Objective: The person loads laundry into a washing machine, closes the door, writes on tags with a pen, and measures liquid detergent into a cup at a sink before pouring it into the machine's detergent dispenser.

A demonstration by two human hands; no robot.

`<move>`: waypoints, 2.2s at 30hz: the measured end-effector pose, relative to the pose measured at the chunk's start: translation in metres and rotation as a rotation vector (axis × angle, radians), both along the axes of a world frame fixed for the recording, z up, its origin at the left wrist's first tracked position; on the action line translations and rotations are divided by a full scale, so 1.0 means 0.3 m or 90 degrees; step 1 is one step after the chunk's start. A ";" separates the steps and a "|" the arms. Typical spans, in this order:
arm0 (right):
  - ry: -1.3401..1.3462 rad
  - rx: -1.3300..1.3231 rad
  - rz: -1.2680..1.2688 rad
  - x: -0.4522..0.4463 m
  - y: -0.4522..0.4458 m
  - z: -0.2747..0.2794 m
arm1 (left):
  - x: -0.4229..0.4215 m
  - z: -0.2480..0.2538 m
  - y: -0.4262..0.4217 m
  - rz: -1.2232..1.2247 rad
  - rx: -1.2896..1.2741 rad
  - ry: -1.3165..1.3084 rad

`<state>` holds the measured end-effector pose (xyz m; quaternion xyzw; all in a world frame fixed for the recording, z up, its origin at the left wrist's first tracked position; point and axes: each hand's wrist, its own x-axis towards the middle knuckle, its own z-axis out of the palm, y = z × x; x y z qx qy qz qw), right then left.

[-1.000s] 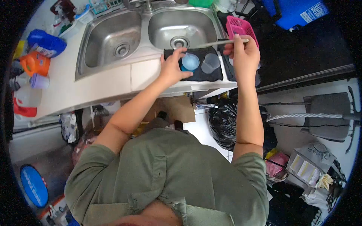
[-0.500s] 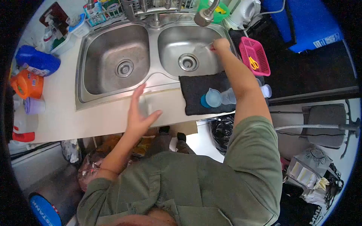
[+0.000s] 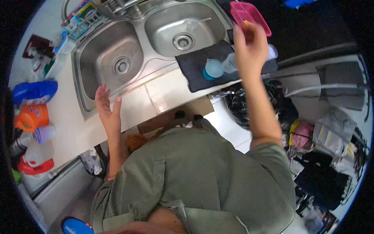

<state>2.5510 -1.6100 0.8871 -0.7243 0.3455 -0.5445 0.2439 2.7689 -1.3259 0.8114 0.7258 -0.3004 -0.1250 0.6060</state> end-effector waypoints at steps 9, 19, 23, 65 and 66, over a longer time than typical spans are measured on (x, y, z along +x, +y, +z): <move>0.246 0.139 -0.169 -0.116 0.304 -0.366 | 0.133 0.076 0.019 0.205 -0.029 -0.223; 0.235 0.057 -0.172 -0.035 0.245 -0.463 | 0.621 0.578 0.578 0.761 -0.248 -0.524; 0.197 0.133 -0.137 -0.013 0.250 -0.421 | 0.949 0.907 0.789 0.728 -0.168 -0.751; -0.274 0.092 -1.027 -2.242 1.105 -0.282 | -2.219 0.172 -1.116 -0.622 -0.335 -0.373; -0.230 0.089 -1.107 -2.300 1.130 -0.267 | -2.390 0.147 -1.111 -0.722 -0.359 -0.348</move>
